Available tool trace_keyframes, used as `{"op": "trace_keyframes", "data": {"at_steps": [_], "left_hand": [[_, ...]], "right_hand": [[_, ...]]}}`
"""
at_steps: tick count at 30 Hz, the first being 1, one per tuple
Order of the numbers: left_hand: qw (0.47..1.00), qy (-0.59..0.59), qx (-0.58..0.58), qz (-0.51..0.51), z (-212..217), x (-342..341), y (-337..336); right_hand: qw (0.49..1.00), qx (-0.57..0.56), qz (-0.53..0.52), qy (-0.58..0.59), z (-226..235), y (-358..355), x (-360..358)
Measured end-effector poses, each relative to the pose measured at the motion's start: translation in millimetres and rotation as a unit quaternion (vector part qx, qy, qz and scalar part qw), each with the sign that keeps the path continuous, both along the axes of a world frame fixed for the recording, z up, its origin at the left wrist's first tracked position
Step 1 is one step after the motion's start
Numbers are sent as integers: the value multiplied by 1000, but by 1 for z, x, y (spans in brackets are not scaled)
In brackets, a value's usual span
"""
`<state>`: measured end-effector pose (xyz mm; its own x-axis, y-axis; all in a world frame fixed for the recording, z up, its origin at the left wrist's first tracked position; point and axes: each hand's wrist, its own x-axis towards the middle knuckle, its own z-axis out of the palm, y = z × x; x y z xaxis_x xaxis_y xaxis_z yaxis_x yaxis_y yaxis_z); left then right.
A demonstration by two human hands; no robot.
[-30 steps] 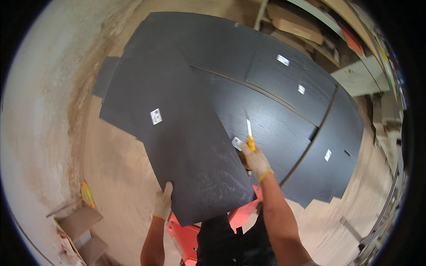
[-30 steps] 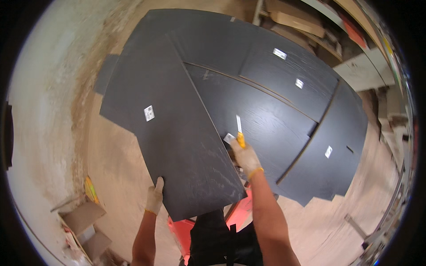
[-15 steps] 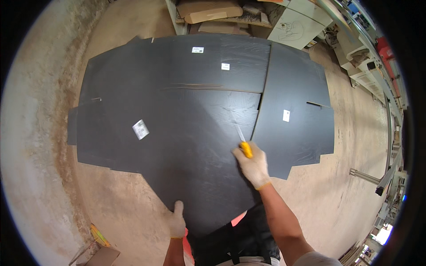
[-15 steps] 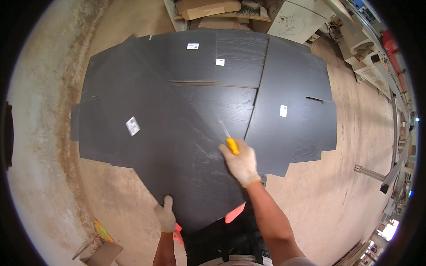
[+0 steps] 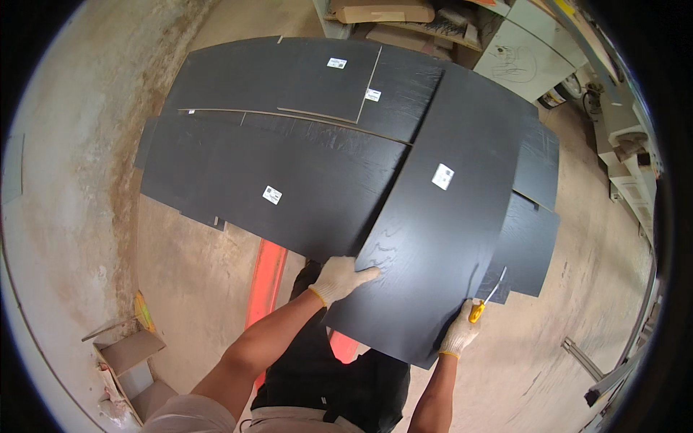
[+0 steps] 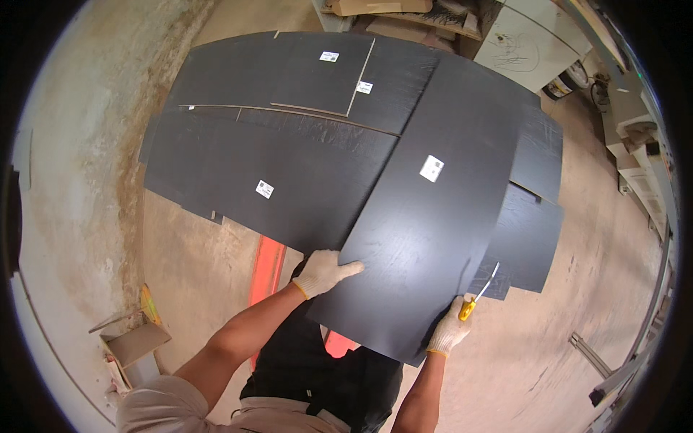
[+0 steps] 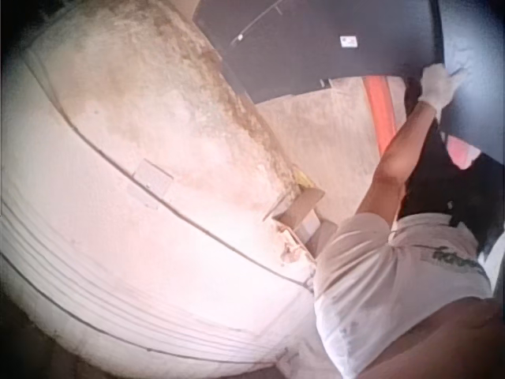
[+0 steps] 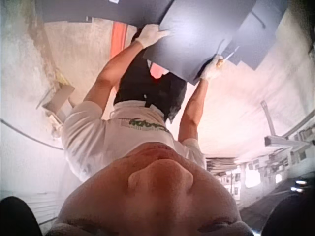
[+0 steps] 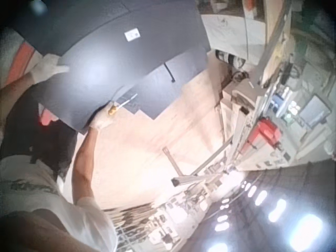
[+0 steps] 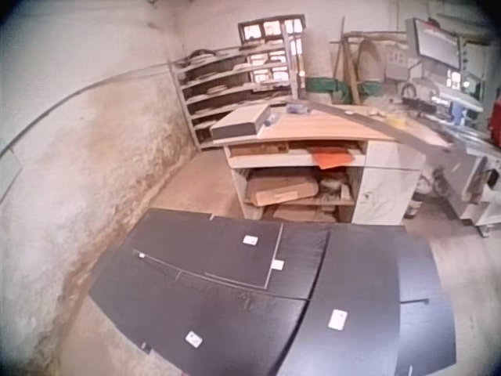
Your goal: The person repeatedly picks up dark rectangular panels from a stack on a pallet jack, carries them to a machine with a roller conveyor, places them on the conveyor, and returns to the stack. The cycle continues with multiple panels throughout the clip.
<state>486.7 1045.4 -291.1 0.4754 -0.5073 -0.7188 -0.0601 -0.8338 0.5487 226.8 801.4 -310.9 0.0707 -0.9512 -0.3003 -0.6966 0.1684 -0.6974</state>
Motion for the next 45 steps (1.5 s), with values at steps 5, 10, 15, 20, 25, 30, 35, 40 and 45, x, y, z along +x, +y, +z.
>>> {"op": "trace_keyframes", "data": {"at_steps": [5, 10, 15, 20, 25, 30, 35, 40, 45], "left_hand": [[981, -148, -53, -115, -50, 54, -4], [850, -483, -16, -210, -88, 260, 59], [873, -469, 128, -40, -112, 447, 58], [882, -422, 209, 16, -120, 519, 18], [908, -341, 221, 97, -124, 539, -1], [935, -278, 211, 69, -103, 540, -6], [966, -154, 155, 139, -70, 509, 19], [932, 46, -186, 309, -62, 443, 80], [921, -191, -268, 208, 9, 332, 98]], "right_hand": [[985, 92, -44, 137, -13, -23, -1], [986, -103, -113, 65, 86, -14, 84], [935, 224, 269, 53, 85, 39, 344], [916, 207, 337, 64, 13, 37, 526], [932, 209, 290, -56, -46, 23, 554], [897, 314, 278, -138, -49, 39, 556], [891, 332, 266, -157, 3, 24, 526], [883, 349, 273, -155, 61, -1, 452], [866, 383, 223, -232, 136, -35, 314]]}}
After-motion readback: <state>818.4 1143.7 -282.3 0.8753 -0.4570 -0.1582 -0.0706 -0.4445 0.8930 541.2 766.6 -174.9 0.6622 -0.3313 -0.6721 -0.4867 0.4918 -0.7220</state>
